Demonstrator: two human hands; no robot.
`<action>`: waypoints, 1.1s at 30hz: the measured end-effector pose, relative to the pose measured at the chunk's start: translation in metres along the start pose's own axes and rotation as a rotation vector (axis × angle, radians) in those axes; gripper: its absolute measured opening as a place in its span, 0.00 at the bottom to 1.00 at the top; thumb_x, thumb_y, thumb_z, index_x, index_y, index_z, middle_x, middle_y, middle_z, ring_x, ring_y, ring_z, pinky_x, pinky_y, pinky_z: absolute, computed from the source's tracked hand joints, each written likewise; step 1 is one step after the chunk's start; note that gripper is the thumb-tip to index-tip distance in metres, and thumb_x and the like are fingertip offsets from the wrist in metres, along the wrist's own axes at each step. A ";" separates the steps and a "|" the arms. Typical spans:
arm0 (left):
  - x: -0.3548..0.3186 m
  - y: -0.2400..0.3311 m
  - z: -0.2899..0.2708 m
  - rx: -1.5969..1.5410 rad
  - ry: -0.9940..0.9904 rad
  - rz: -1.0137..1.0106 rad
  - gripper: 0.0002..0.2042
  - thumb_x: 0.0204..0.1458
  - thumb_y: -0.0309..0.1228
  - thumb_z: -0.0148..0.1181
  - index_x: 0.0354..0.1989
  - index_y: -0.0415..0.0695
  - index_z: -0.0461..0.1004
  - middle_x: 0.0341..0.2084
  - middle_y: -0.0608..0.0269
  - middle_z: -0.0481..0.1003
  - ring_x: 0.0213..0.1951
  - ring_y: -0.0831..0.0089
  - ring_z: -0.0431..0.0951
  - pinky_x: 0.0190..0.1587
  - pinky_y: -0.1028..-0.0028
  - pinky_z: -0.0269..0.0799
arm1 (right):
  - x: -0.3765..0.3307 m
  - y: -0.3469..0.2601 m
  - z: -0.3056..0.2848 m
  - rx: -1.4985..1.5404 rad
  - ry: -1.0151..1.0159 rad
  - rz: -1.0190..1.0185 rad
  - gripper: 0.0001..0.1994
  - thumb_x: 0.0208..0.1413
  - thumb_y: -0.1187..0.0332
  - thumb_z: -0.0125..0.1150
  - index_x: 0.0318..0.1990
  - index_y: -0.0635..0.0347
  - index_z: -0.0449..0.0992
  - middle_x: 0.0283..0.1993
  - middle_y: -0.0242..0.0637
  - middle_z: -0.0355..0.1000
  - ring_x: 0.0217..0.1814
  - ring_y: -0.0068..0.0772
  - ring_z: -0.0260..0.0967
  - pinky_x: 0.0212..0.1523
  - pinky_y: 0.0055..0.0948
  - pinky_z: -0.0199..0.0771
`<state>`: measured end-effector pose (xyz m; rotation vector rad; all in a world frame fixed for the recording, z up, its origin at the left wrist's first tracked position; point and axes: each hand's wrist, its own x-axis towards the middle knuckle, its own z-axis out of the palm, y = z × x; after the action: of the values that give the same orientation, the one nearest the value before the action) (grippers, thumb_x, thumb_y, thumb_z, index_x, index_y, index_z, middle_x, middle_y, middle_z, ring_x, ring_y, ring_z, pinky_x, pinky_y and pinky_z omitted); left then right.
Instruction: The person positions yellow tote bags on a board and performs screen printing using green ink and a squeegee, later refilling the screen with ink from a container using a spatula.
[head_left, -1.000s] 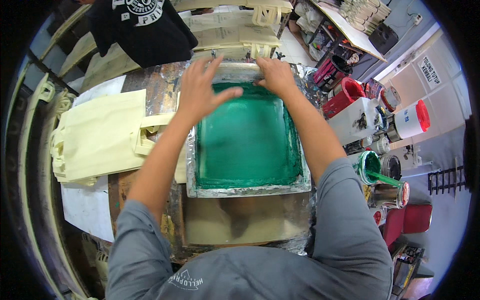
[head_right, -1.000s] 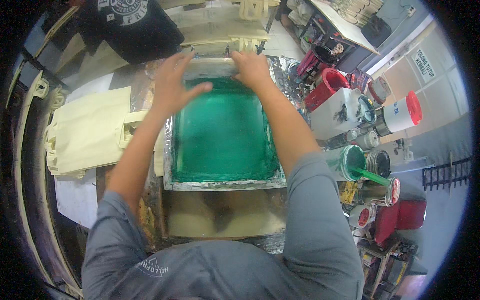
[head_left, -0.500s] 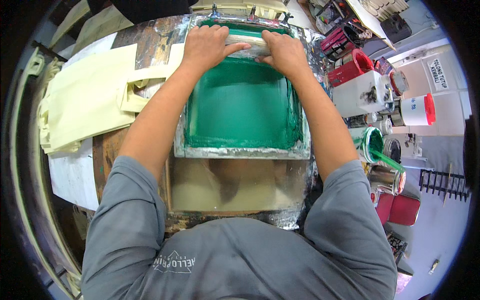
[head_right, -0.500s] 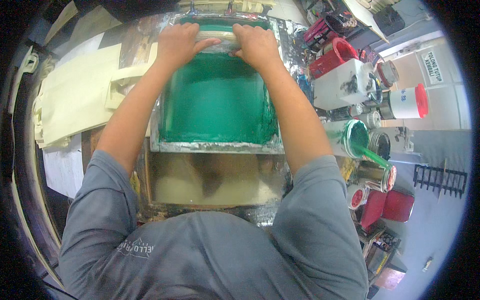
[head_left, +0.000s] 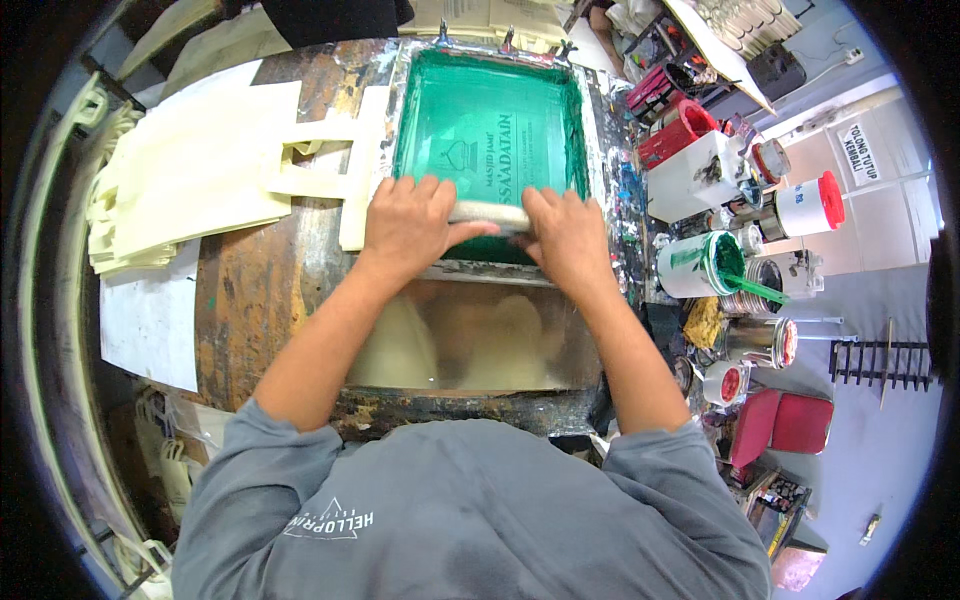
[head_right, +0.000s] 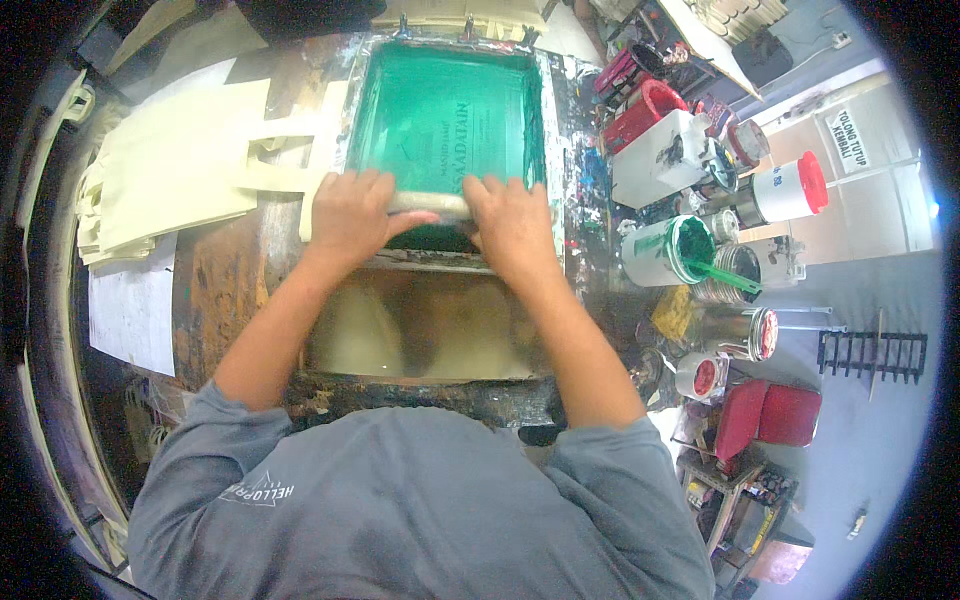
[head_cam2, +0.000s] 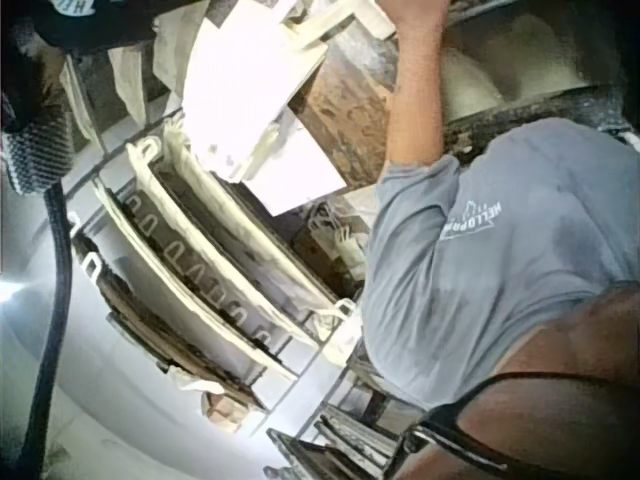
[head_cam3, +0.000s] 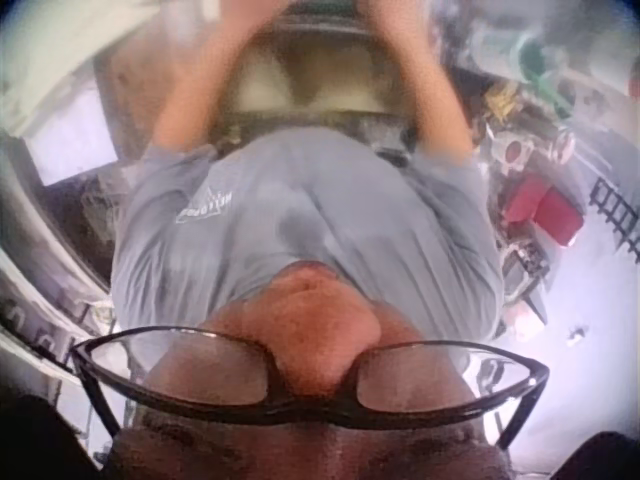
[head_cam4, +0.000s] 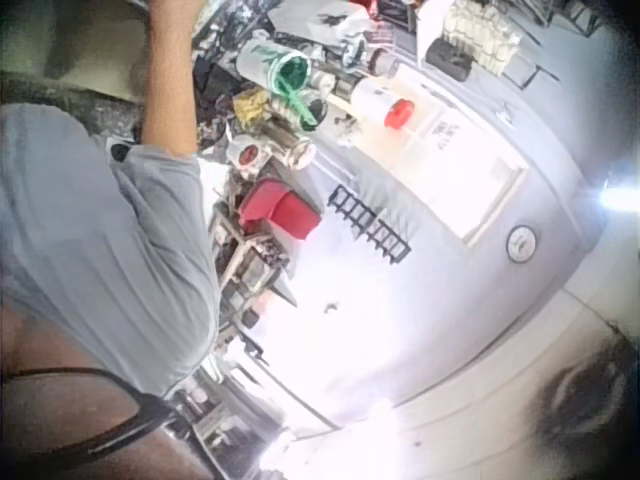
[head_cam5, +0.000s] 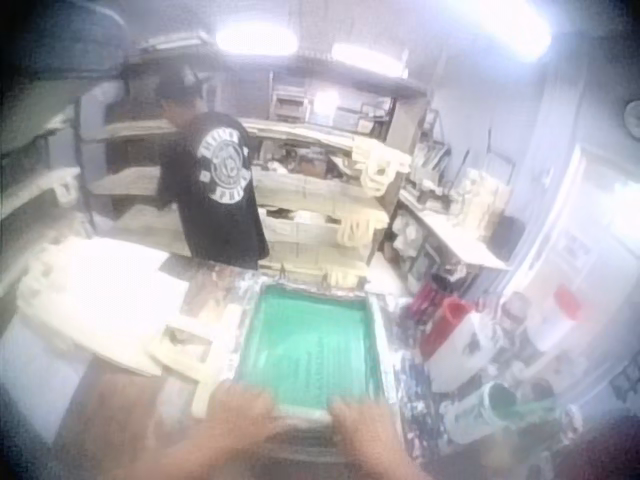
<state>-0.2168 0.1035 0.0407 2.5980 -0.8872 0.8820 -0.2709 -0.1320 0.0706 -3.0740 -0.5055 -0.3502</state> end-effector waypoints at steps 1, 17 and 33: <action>-0.004 0.004 -0.003 -0.026 0.001 -0.002 0.32 0.50 0.67 0.67 0.24 0.46 0.75 0.21 0.60 0.76 0.25 0.57 0.77 0.33 0.59 0.70 | 0.000 -0.001 -0.003 0.025 -0.008 0.006 0.26 0.44 0.58 0.82 0.45 0.54 0.72 0.40 0.38 0.77 0.45 0.49 0.77 0.42 0.49 0.71; -0.128 -0.028 -0.033 -0.162 -0.268 -0.524 0.47 0.38 0.55 0.83 0.68 0.43 0.76 0.49 0.57 0.74 0.56 0.55 0.70 0.61 0.50 0.58 | -0.053 -0.035 0.015 0.103 0.324 0.077 0.21 0.56 0.68 0.69 0.59 0.46 0.78 0.51 0.36 0.72 0.57 0.40 0.67 0.64 0.57 0.56; -0.067 -0.042 0.010 -0.019 -0.051 -0.763 0.51 0.53 0.60 0.73 0.71 0.27 0.63 0.52 0.39 0.71 0.57 0.42 0.69 0.63 0.48 0.63 | 0.098 0.023 -0.141 -0.083 0.720 0.019 0.25 0.57 0.37 0.68 0.42 0.51 0.82 0.34 0.36 0.75 0.40 0.43 0.73 0.48 0.48 0.60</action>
<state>-0.2281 0.1633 -0.0110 2.6067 0.1192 0.5728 -0.2043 -0.1290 0.2300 -2.7253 -0.4211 -1.4143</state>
